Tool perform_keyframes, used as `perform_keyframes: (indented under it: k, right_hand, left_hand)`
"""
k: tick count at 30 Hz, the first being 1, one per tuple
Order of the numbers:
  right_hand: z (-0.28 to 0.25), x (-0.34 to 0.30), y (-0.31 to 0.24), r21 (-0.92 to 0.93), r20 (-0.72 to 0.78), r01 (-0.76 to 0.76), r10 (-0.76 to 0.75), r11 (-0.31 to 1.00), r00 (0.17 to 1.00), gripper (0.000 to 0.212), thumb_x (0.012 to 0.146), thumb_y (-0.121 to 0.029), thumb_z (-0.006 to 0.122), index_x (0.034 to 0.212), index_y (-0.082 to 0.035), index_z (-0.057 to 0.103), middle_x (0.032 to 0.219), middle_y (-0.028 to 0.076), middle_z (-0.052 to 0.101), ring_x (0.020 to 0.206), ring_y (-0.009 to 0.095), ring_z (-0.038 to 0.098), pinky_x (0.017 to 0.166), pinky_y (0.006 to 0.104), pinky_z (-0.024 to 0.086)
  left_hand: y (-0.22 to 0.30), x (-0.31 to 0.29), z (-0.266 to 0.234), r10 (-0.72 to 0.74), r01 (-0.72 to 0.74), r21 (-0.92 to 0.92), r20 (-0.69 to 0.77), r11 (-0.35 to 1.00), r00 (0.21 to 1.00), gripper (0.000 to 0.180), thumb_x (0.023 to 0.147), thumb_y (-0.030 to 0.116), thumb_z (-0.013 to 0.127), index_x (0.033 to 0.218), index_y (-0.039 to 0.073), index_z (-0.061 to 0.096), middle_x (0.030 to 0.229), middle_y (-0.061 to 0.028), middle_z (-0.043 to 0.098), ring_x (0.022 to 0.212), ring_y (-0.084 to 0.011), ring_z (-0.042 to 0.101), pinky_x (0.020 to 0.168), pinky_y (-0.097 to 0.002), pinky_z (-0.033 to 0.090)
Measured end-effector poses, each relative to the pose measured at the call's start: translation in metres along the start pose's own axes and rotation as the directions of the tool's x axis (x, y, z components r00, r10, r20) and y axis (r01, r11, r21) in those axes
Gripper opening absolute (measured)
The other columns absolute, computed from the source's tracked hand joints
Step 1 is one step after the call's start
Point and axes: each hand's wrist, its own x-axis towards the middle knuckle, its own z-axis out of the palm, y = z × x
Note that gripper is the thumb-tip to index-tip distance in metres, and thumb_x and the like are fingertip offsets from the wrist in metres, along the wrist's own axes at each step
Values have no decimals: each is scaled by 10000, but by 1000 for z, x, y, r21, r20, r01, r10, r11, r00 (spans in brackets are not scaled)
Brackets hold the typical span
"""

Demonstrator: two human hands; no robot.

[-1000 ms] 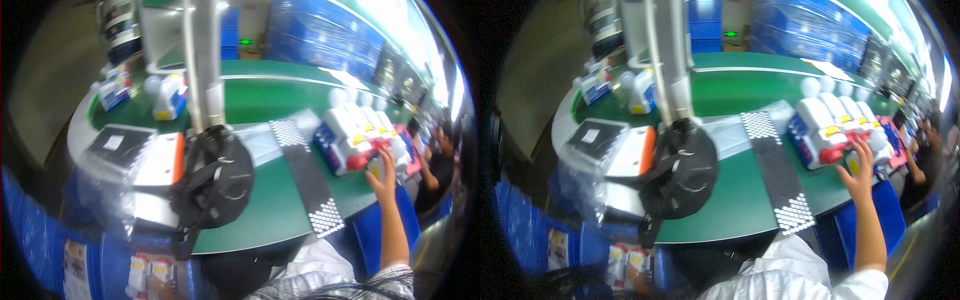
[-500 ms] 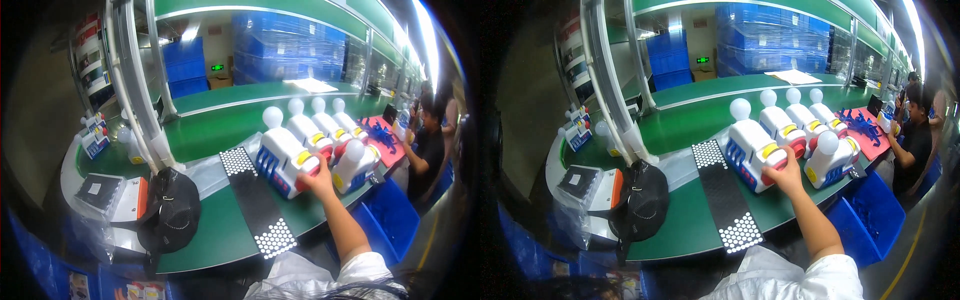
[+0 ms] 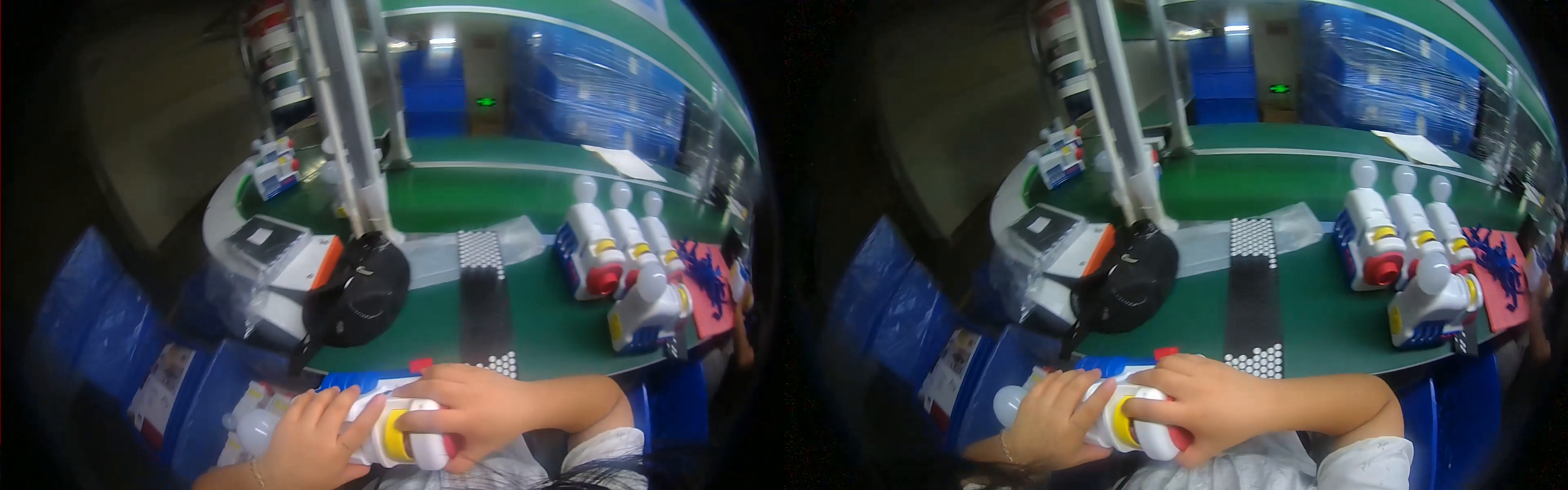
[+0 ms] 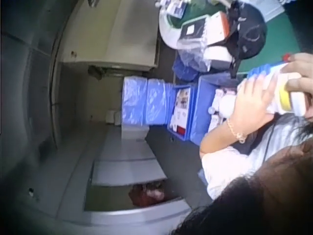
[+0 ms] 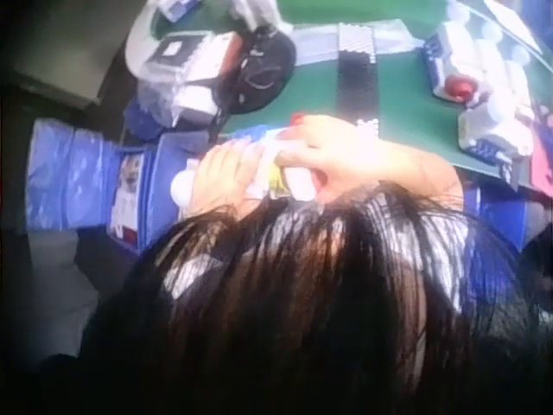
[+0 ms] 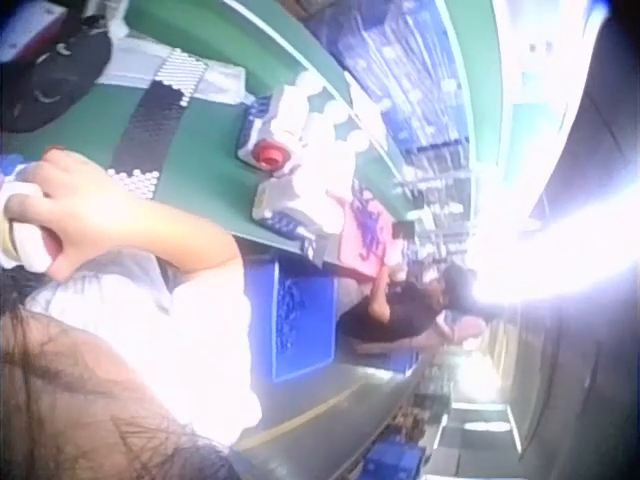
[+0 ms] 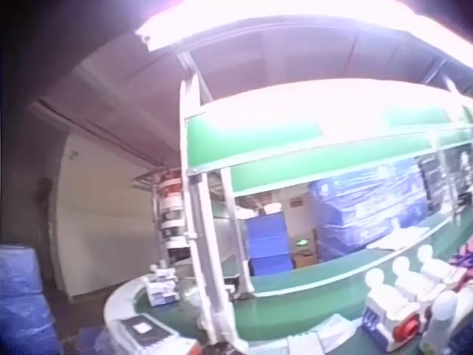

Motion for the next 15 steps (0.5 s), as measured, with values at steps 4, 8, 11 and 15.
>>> perform_keyframes:
  k: [4,8,11,15]
  right_hand:
    - [33,41,8,69,53,157,-160,985,986,613,517,-294,725,1082,-139,546,1144,157,498,944,319,522,791,403,439]
    - [46,81,28,1,95,174,-173,985,980,755,532,-334,766,1195,-129,471,1198,162,466,1073,362,470,943,508,325]
    - [29,83,41,25,-39,190,-189,982,981,831,577,-435,774,1265,-135,418,1277,163,423,1195,367,390,977,526,286]
    - [20,18,72,94,-333,64,-30,993,942,939,598,-502,757,1336,-128,312,1327,189,362,1230,356,365,1000,484,286]
  left_hand:
    - [-4,-52,22,-188,205,78,-185,976,965,774,562,303,803,1220,91,455,1073,-171,520,969,-324,530,820,-451,423]
    - [-34,-73,9,-355,371,54,-189,927,916,736,588,262,755,1256,154,465,1069,-148,498,966,-312,504,807,-428,393]
    - [-81,-114,20,-620,639,43,-200,768,759,782,574,209,759,1275,94,432,1062,-162,513,962,-333,511,808,-411,420]
    - [-152,-171,77,-863,868,56,-87,494,497,845,561,231,743,1309,96,372,1036,-161,528,950,-333,523,830,-403,434]
